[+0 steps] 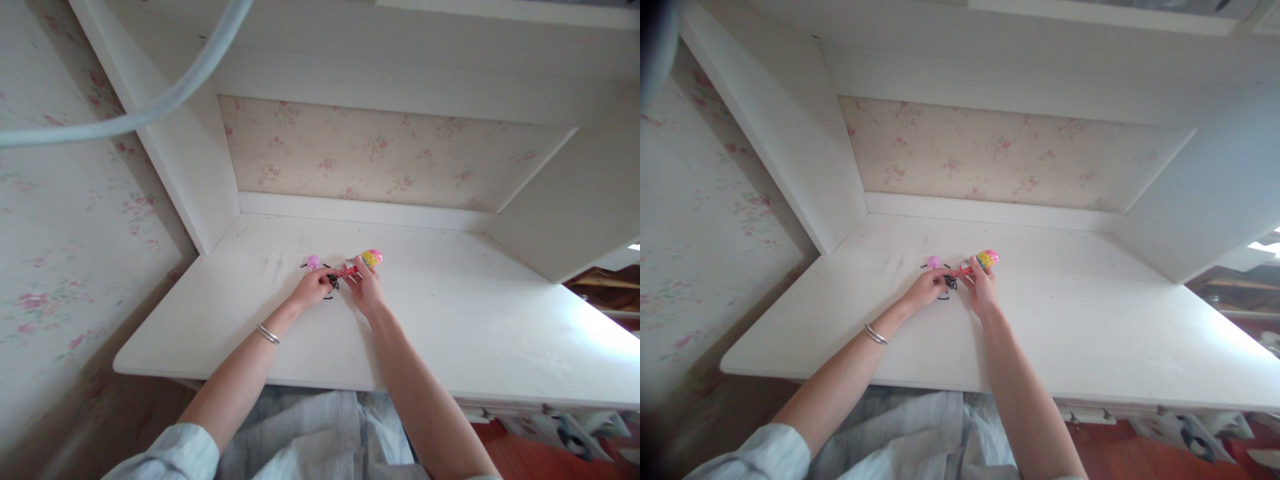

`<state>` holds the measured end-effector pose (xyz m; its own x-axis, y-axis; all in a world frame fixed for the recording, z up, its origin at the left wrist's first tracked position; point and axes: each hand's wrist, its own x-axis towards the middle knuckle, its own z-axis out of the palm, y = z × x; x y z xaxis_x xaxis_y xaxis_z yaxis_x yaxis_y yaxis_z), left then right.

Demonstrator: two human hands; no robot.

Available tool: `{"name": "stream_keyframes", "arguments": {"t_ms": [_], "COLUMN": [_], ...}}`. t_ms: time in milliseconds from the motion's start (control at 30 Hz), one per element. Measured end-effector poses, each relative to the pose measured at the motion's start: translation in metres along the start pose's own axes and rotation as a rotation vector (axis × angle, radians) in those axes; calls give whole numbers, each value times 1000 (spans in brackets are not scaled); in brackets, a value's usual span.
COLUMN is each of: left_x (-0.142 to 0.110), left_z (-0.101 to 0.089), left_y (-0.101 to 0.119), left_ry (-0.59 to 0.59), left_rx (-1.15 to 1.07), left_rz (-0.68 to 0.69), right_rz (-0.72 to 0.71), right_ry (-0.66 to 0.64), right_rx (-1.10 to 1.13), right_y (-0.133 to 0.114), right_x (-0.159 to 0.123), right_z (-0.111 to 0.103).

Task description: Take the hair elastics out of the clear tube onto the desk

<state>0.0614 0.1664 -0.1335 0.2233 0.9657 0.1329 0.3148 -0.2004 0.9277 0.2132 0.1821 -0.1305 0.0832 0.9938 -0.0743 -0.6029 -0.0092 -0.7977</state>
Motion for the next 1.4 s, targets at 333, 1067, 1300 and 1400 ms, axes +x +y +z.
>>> {"name": "stream_keyframes", "arguments": {"t_ms": [333, 1067, 1300, 1400], "left_x": [-4, -3, -1, 0], "left_z": [1, 3, 3, 4], "left_y": [3, 4, 2, 0], "left_ry": [-65, -170, 48, 138], "left_rx": [-11, -74, 55, 48], "left_rz": [45, 116, 65, 35], "right_rz": [59, 30, 20, 19], "right_ry": [-30, -52, -43, -34], "right_rx": [31, -7, -27, -24], "right_y": [-1, -2, 0, 1], "right_x": [-2, -5, -6, -5], "right_z": [2, 4, 6, 7]}}
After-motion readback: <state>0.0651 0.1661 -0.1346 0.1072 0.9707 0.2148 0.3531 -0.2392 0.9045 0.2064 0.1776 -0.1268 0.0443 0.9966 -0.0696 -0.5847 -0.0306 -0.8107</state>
